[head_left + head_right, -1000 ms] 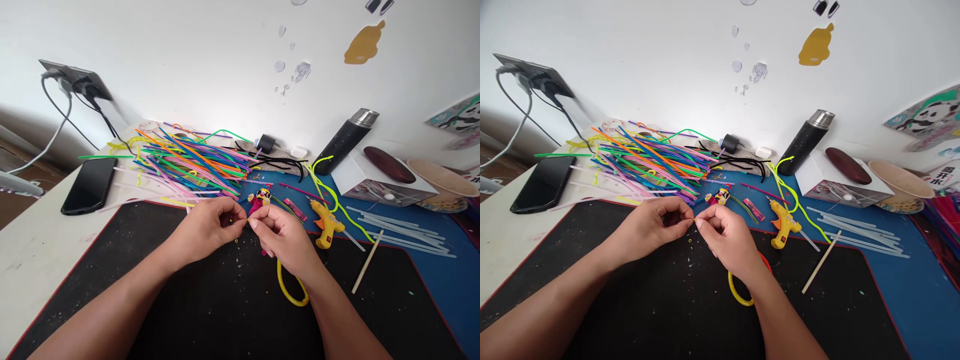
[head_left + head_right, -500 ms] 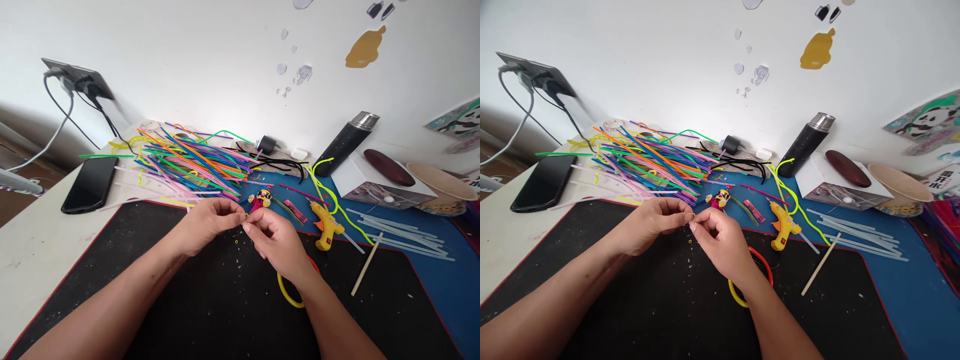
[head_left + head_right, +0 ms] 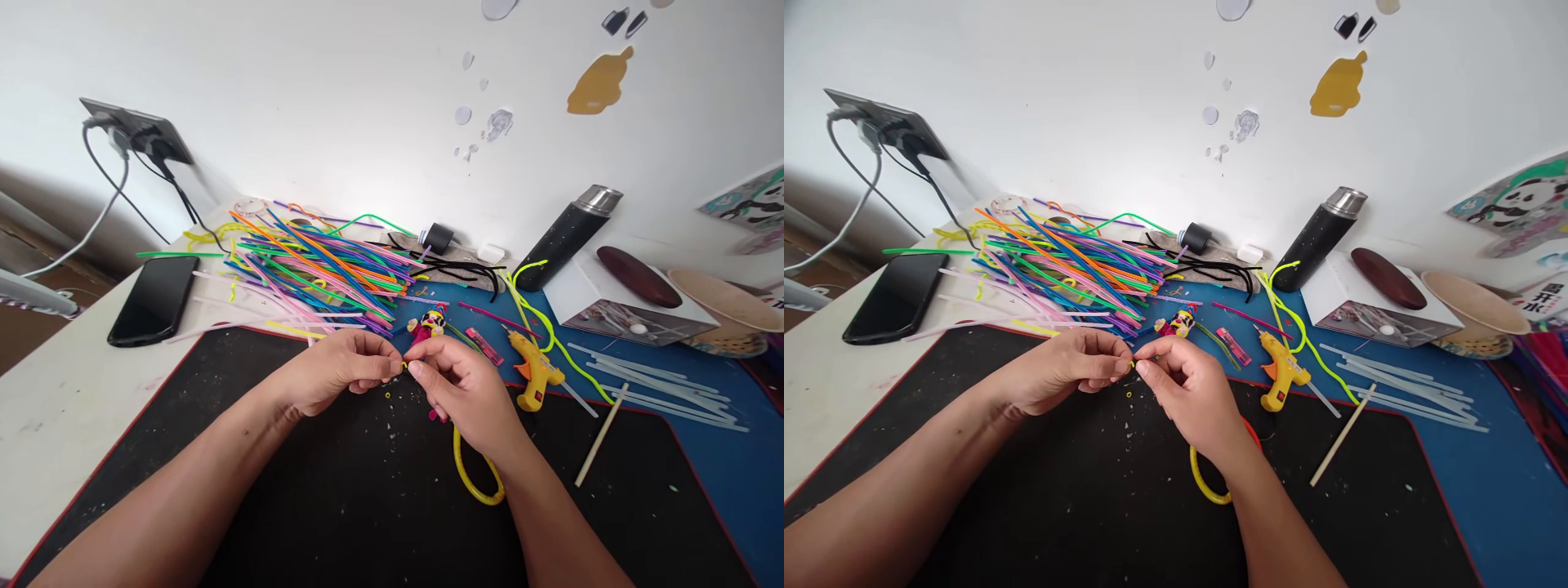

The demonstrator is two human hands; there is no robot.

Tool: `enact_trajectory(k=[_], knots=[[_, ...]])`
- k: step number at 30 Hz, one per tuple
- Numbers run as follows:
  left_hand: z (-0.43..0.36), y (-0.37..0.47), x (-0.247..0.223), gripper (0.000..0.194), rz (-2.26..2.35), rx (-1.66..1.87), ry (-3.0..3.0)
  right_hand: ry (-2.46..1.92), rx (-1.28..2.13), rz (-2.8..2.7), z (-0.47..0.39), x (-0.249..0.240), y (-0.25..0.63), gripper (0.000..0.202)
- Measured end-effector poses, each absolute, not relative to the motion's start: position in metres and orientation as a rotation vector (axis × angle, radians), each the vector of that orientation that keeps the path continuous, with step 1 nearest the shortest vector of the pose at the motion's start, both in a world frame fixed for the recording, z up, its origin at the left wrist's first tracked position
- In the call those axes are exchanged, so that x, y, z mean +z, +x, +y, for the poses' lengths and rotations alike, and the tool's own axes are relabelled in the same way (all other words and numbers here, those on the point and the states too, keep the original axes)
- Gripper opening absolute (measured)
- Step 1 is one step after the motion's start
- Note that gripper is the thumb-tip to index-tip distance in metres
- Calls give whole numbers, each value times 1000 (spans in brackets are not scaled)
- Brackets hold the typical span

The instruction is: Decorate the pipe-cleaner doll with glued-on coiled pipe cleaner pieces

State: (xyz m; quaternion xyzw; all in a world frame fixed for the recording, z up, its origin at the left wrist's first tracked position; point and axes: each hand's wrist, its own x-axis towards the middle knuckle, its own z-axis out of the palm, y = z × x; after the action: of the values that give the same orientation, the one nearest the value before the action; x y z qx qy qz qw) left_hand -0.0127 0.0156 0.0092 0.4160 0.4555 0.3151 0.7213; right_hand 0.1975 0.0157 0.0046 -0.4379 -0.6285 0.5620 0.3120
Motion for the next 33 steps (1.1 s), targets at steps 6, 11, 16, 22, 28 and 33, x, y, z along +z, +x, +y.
enact_trajectory(k=[6,11,16,22,28,33], knots=[[16,-17,9,36,1088,682,1091,-1206,1496,-1727,15,4,199,21],[14,-21,9,29,1148,660,1309,-1216,1536,-1730,14,3,199,20],[11,-23,10,18,1212,632,1421,-1216,1550,-1746,14,2,199,21],[8,-20,11,13,1255,663,1567,-1259,1504,-1759,14,1,195,20],[7,-12,13,6,1361,727,1640,-1257,1513,-1661,13,-6,189,19],[4,-6,11,9,1425,797,1646,-1242,1585,-1528,12,-10,186,22]])
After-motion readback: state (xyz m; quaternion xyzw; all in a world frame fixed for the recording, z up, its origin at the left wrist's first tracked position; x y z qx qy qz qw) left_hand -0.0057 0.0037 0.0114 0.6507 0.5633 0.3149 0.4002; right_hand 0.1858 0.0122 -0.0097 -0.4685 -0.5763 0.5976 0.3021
